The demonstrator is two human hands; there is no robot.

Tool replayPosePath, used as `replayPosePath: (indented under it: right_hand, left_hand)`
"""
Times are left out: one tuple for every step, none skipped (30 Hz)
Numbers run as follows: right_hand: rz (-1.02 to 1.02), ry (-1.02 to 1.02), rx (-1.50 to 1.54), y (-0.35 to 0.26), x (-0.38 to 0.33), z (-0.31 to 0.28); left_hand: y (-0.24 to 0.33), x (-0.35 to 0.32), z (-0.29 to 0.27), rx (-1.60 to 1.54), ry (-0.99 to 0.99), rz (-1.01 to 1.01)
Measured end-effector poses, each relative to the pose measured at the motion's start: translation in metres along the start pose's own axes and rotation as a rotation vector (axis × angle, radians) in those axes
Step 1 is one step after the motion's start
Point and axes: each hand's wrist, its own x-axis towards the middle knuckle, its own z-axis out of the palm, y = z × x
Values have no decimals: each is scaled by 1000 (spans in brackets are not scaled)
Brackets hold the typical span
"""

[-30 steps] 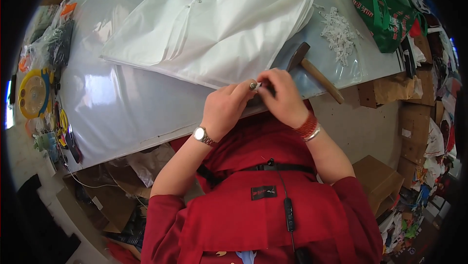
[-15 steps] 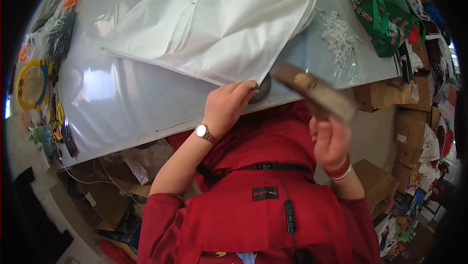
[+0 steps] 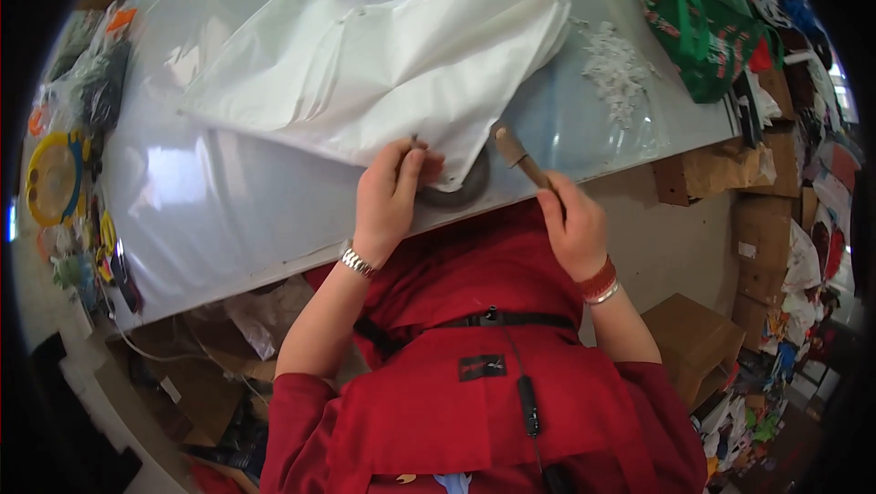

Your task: Manually installing metal grommets or rivets onto white fabric pieces using a hand hammer and a metal base tool.

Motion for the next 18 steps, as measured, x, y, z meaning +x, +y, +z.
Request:
replayPosePath:
  right_hand:
    - [1,11,-14,15,8,-2]
    - [14,18,-101,31,16,-7]
    - [27,24,-187,48,25,-12]
    - [40,28,-273,64,33,-20]
    - [51,39,-291,79,39,-28]
    - [-35,54,-264,93,47,-34]
    - [-121,67,-238,107,55,-42]
    - [-211,80,-204,117,65,-49]
    - [-208,88,-207,128,73,-58]
    - [-79,67,-270,139,82,-69]
    - [51,45,-332,149,88,-78]
    - [51,46,-332,156,95,-83]
    - [-44,-4,-378,163,103,-85]
    - [-147,-56,-416,166,111,-84]
    - [-249,-106,-455,169,115,-83]
    - [-260,-110,-437,168,117,-80]
    - [-214,-84,-334,166,120,-76]
    - [-158,-59,-236,167,121,-73]
  left_hand:
    - [8,-1,2,348,-54,160]
    - [16,-1,6,691,-105,325]
    - [23,2,10,1032,-150,496]
    - [26,7,16,1016,-156,510]
    - [31,13,20,1092,-283,427]
    - [41,21,20,1172,-407,341]
    - [59,40,15,967,-492,133]
    - [87,68,8,764,-563,-76]
    - [107,98,-3,752,-439,-121]
    - [125,127,-17,734,-311,-167]
    - [140,153,-28,764,-164,-12]
    - [150,179,-35,741,-51,23]
    - [154,201,-40,719,67,54]
    - [153,218,-50,690,90,34]
    - [146,233,-58,660,109,13]
    - [132,243,-66,672,126,8]
    - [114,248,-75,812,86,49]
    - [104,251,-82,949,32,87]
